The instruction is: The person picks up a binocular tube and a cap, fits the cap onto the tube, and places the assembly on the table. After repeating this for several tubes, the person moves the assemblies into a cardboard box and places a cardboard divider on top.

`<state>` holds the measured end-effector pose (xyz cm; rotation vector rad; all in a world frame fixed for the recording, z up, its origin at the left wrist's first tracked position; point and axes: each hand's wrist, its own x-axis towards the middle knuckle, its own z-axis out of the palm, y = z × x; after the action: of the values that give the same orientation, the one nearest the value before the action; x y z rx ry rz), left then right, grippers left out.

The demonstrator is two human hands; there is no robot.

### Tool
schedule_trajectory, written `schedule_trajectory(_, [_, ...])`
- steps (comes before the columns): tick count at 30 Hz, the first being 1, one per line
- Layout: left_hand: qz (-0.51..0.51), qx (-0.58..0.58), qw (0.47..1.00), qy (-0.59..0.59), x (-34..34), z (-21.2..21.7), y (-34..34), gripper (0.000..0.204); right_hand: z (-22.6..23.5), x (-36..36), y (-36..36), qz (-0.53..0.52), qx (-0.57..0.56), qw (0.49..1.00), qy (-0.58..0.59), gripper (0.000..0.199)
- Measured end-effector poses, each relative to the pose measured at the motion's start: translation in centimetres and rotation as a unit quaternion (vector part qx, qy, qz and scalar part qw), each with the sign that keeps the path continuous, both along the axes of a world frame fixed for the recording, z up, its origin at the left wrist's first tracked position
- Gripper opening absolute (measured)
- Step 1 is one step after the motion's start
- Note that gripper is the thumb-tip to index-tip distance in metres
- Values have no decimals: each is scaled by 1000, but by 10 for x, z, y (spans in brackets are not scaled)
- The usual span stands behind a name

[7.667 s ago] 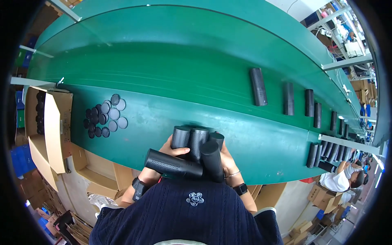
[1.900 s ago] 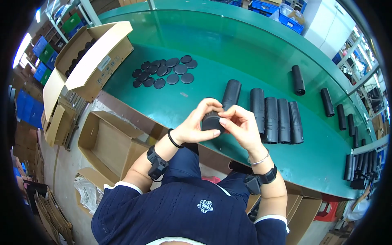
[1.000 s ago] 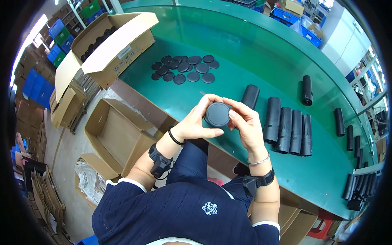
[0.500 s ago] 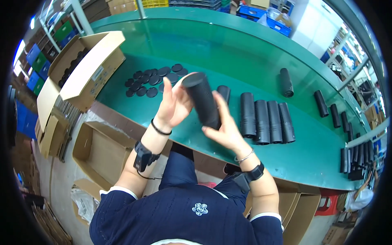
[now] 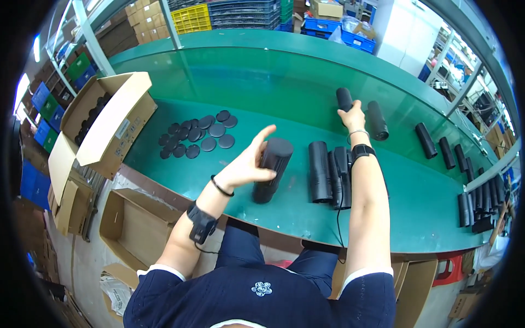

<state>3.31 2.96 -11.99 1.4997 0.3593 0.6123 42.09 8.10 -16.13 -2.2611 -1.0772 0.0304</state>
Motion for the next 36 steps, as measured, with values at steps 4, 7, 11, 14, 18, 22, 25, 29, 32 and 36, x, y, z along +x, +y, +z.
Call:
schedule_trajectory(4, [-13,125,992,-1,-20,6,-18,91,-22,50,6,45,-50,998,-5,79])
schedule_trajectory(7, [22,67,996,-55,-32,-10,-22,88,-4,-1,14,67,-33,974,-215,58])
schedule_trajectory(11, [34,214,976,-13,-55,-7,-13,78,78,-141,-46,379,65,882,272,26])
schedule_trajectory(14, [17,-15,995,-99,-53,-11,-25,81,96,-215,-112,458,-7,772,441,21])
schedule_trajectory(18, [-20,-1,987,-157,-46,-15,-38,71,81,-236,-138,421,40,732,535,24])
schedule_trajectory(22, [62,-78,990,-103,-41,-10,-47,72,78,-243,-147,395,49,709,582,24])
schedule_trajectory(25, [64,-67,988,-124,-39,-10,-48,66,77,-245,-151,389,54,729,561,24])
schedule_trajectory(29, [56,-40,988,-137,-35,-14,-46,62,84,-249,-158,389,57,740,545,21])
schedule_trajectory(32, [74,-15,989,-124,-35,-14,-45,62,77,-248,-157,389,79,747,534,22])
schedule_trajectory(36, [74,-101,985,-118,-27,-5,-53,60,68,-241,-159,344,97,742,567,26])
